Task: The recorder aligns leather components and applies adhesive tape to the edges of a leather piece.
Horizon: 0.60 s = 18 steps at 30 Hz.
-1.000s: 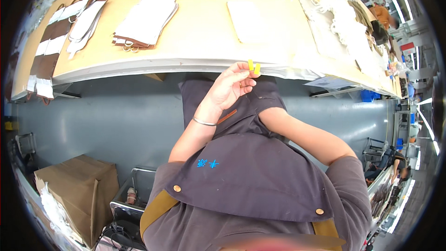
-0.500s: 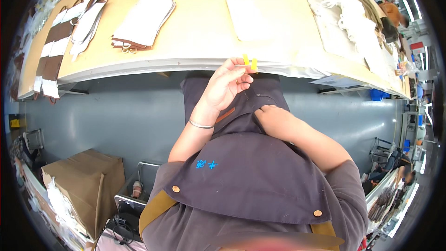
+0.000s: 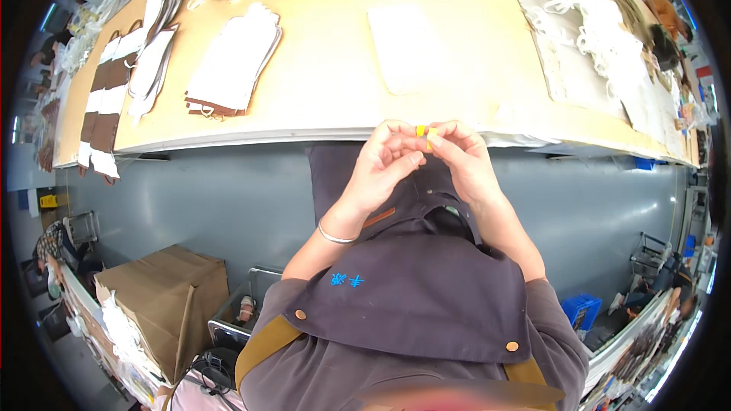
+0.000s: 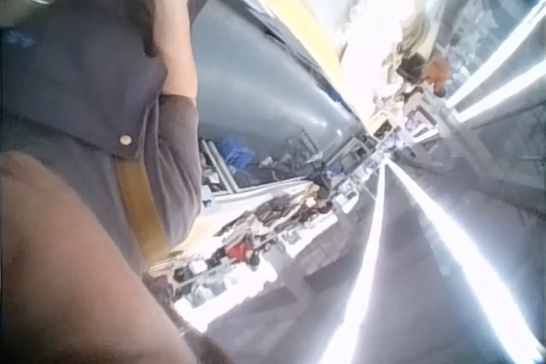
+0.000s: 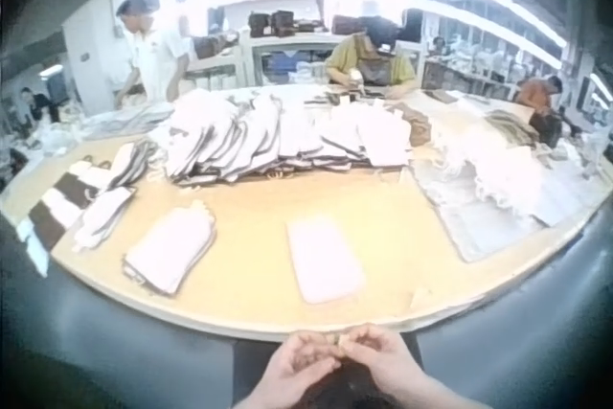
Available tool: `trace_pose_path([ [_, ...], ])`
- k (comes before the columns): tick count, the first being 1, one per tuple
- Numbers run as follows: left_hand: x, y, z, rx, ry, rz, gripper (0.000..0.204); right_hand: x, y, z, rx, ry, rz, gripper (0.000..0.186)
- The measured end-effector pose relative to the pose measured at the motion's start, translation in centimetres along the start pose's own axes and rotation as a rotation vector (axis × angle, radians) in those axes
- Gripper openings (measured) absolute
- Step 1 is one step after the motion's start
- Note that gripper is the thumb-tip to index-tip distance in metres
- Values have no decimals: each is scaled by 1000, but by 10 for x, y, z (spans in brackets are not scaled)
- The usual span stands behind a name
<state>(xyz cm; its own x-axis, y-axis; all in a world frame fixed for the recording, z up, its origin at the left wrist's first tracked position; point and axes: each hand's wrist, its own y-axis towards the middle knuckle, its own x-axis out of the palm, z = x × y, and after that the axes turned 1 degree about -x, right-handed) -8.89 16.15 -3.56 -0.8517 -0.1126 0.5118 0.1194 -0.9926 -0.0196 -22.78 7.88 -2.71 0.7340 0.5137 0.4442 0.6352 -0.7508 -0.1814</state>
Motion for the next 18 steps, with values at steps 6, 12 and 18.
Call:
trace_pose_path([
  [6,-12,40,31,-31,419,84,36,-15,17,-17,-254,106,173,3],
  [12,-61,188,52,287,1231,264,54,-22,61,-6,61,153,-5,5],
  [18,-58,231,62,-82,1527,79,66,-25,61,3,77,114,45,8],
])
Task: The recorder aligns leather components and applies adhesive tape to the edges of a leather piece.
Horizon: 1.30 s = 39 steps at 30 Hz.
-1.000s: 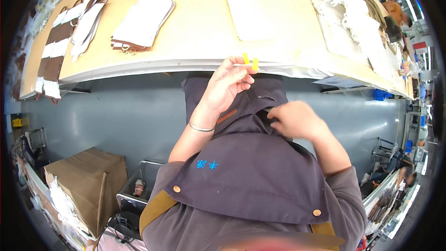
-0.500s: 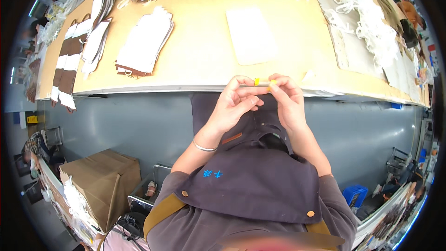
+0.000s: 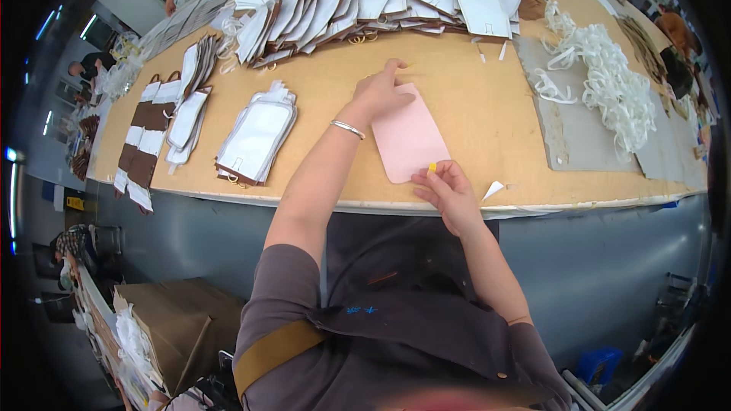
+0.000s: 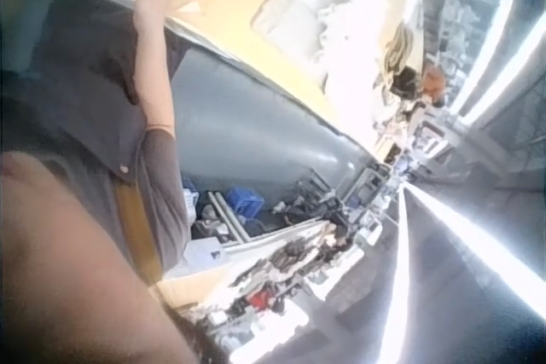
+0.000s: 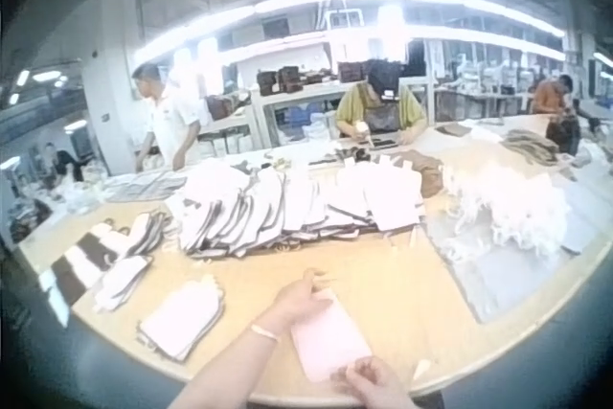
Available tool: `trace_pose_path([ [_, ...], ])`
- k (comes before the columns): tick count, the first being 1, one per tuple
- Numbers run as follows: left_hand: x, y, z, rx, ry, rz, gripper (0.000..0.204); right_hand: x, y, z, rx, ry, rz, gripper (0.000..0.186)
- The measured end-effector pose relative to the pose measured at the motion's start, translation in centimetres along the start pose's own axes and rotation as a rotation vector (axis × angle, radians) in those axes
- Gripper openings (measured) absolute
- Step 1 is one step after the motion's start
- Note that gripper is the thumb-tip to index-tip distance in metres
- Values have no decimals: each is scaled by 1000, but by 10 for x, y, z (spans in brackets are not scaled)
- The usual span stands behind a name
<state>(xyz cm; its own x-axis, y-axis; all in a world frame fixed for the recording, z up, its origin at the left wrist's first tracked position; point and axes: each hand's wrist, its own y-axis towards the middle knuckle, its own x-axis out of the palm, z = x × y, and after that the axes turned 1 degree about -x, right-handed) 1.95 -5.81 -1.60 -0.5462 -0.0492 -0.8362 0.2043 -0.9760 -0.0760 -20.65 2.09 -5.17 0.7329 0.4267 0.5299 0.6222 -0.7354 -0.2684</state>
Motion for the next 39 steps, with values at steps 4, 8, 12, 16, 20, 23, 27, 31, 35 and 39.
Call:
trace_pose_path([
  [4,-22,-11,-4,-66,-411,-14,69,-1,-7,3,-57,-6,-2,9],
  [8,-38,-82,15,59,-897,213,73,-13,-22,-18,-200,-130,32,9],
  [12,2,-146,23,283,-1226,471,77,2,-43,-92,-352,-291,24,12],
  [16,34,-172,27,333,-1262,500,78,35,-41,-137,-288,-675,-206,20],
  [20,44,-179,31,463,-1268,457,75,75,-38,-153,-48,-917,-477,18],
  [23,48,-182,34,472,-1259,467,76,85,-34,-149,40,-979,-461,12],
  [27,52,-185,31,491,-1266,482,72,91,-33,-146,161,-979,-464,8],
  [31,51,-187,33,507,-1215,532,69,93,-32,-139,221,-916,-399,5],
  [35,50,-187,32,517,-1224,537,69,96,-30,-138,247,-945,-363,7],
  [39,50,-186,32,539,-1223,552,68,99,-28,-137,265,-983,-329,8],
])
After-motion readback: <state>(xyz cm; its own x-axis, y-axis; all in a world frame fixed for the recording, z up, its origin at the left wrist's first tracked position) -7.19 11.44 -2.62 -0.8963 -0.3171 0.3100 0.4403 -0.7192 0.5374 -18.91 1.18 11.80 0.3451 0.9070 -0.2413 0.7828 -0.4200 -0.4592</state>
